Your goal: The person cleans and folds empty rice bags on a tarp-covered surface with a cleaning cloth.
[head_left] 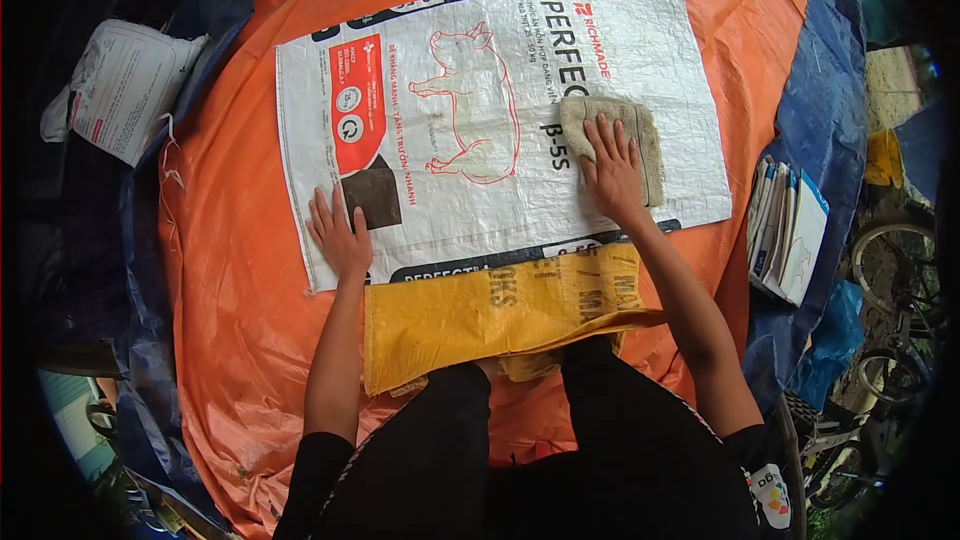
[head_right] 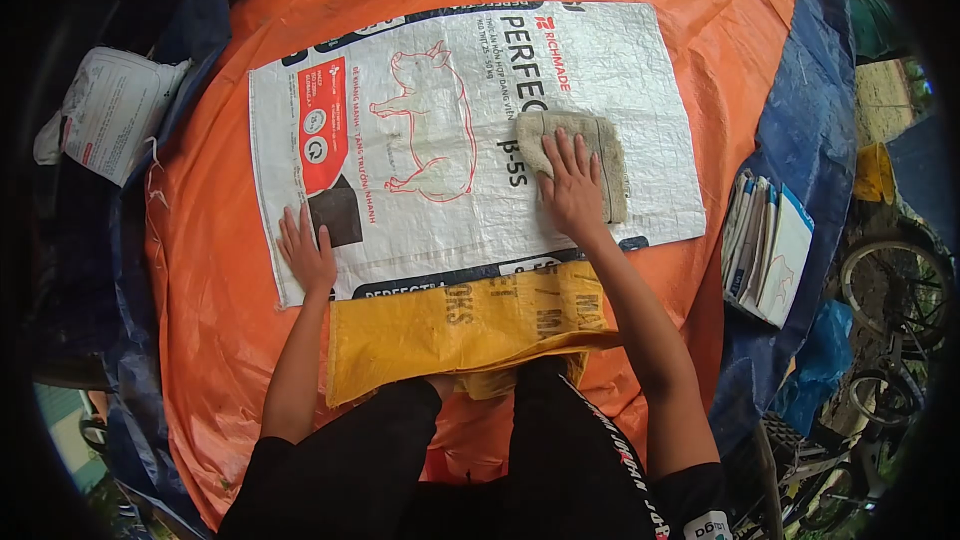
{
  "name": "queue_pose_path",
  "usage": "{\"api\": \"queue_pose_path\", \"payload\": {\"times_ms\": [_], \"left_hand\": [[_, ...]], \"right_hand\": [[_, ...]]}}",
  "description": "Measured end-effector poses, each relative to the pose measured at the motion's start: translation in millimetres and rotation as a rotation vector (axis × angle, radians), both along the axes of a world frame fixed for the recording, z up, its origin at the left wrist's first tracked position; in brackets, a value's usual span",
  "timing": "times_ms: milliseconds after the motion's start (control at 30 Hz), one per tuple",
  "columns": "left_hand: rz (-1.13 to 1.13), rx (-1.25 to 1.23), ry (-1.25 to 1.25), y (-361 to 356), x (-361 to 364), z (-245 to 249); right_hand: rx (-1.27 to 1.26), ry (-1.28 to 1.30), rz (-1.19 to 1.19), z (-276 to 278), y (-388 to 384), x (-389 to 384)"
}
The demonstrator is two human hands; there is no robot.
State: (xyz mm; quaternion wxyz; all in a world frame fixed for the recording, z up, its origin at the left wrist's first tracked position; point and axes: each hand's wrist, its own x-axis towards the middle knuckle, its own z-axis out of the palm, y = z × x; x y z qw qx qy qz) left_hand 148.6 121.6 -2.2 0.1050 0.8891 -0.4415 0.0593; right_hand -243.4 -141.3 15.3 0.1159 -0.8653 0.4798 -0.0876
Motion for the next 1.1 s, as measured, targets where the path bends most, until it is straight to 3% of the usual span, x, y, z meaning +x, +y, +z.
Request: {"api": "queue_pose_path", "payload": {"times_ms": [267, 500, 600, 733, 1000, 1100], "left_hand": [[0.002, 0.002, -0.006, -0.3, 0.2, 0.8], [0.0, -0.006, -0.003, -0.1, 0.1, 0.8], [0.003, -0.004, -0.007, -0.1, 0.5, -0.1], [0.001, -0.007, -0.003, 0.2, 0.5, 0.3], [0.002, -0.002, -0.003, 0.1, -0.1, 0.2], [0.006, 0.007, -0.002, 0.0, -0.4, 0.2]], "right_hand": [[0.047, 0.113, -0.405, -14.0, -74.3, -142.2], [0.014, 0.212, -0.357, 4.3, -98.3, -171.7], [0.028, 0.065, -0.281, -5.3, -87.3, -167.8], [0.082, 0.097, -0.096, 21.9, -22.8, -109.4], [0.249, 0.056, 0.659, 43.1, 92.7, 32.7], [0.243, -0.02, 0.775, 32.7, 101.4, 84.8]]}}
